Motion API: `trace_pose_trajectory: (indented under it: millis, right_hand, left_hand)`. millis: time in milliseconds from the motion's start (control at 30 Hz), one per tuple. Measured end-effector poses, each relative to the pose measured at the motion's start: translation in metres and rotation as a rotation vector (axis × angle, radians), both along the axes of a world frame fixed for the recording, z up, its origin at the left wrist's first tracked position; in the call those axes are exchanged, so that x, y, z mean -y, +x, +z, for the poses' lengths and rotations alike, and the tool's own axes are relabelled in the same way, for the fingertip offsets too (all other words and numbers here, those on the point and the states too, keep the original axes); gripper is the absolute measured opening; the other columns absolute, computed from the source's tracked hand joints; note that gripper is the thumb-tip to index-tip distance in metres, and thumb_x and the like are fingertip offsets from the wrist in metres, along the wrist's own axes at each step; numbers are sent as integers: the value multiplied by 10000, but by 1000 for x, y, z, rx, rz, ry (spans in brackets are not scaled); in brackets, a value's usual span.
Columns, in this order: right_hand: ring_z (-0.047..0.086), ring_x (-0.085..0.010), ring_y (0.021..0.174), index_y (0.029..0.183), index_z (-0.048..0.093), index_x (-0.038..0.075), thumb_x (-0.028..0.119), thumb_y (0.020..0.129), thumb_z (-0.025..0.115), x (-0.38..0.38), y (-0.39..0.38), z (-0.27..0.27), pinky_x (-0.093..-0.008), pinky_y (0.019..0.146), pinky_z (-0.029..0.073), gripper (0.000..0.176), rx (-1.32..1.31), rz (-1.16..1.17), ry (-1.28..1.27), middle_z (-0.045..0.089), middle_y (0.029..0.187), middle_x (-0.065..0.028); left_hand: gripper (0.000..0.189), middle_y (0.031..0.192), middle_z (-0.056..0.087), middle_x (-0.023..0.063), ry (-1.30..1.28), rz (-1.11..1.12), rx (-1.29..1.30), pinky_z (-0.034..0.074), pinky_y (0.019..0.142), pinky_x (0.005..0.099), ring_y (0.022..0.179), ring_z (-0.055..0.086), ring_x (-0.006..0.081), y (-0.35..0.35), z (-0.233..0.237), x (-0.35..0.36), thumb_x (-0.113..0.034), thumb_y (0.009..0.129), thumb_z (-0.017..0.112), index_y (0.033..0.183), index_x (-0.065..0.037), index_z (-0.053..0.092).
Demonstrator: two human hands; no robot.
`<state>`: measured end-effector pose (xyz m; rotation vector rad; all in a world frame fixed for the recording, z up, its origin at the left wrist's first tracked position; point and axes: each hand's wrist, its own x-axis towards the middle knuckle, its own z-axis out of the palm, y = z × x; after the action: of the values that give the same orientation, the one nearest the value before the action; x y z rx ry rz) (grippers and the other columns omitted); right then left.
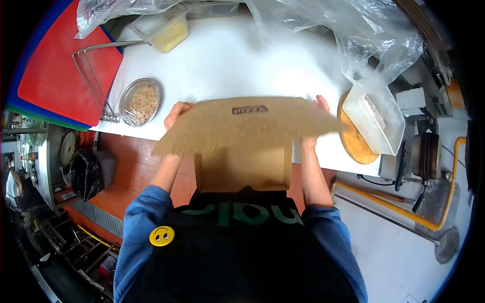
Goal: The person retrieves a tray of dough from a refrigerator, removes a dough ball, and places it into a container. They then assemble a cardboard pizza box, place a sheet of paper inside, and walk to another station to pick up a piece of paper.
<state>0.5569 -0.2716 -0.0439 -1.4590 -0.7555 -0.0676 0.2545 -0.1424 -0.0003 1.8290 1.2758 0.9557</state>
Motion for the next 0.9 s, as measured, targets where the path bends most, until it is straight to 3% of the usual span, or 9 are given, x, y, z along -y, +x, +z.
trace_pose_trajectory:
  millis: [200,267,367,400,567,667,800,867,900]
  right_hand:
    - [525,-195,1058,1066,605,55,128,853,586,16,39,32,-335,911,421,226,171,263,-473,599,1052,-87]
    - [578,-209,951,997,654,58,158,852,609,8,39,66,-329,841,445,182,297,557,-695,641,1012,-90]
    - [610,-227,828,904,687,48,196,856,620,2,31,67,-334,765,463,170,176,409,-801,676,922,-109]
    - [640,-252,720,858,690,30,217,858,625,-4,21,69,-361,669,476,198,644,218,-623,676,749,-117]
    - [637,-274,519,860,648,-34,164,868,573,-6,13,50,-379,567,503,212,145,189,-869,641,628,-164]
    - [626,-267,470,874,627,-60,139,868,556,-17,24,57,-368,569,517,211,225,266,-828,630,613,-178]
    - [668,-274,616,972,615,-39,128,869,560,-18,25,48,-364,637,522,204,-49,313,-964,657,740,-178]
    - [665,-271,830,1060,605,10,120,856,573,10,20,21,-355,721,517,233,420,304,-674,657,923,-169]
    - [622,-264,929,1132,586,75,124,833,598,23,4,33,-350,795,496,303,389,396,-471,637,1007,-150]
  left_hand:
    - [149,849,660,112,47,-41,127,485,665,289,722,617,178,6,-4,-5,-109,762,649,821,-11,553]
    - [153,826,663,126,140,-60,86,489,659,303,711,628,213,16,6,-3,-120,771,659,813,-3,569]
    - [179,785,662,163,288,-41,-20,494,636,339,685,636,296,25,4,-9,-146,784,682,785,13,602]
    - [201,766,656,186,338,-3,-95,494,619,361,670,634,344,25,2,-12,-161,790,696,766,22,617]
    - [271,612,568,234,359,93,-355,456,535,451,561,576,401,42,6,-8,-143,800,666,642,64,591]
    - [209,624,575,234,328,90,-340,458,552,462,567,575,411,52,-1,-14,-90,799,629,663,62,587]
    - [173,701,608,199,203,57,-292,468,604,442,625,587,389,52,-42,-25,-99,813,602,941,12,570]
    - [234,834,625,153,320,-61,-49,469,681,396,735,592,335,45,-51,-10,-100,789,619,1010,-40,571]
    - [343,929,607,110,418,-124,-229,455,745,357,830,556,272,40,-31,0,-88,762,632,1100,-82,572]
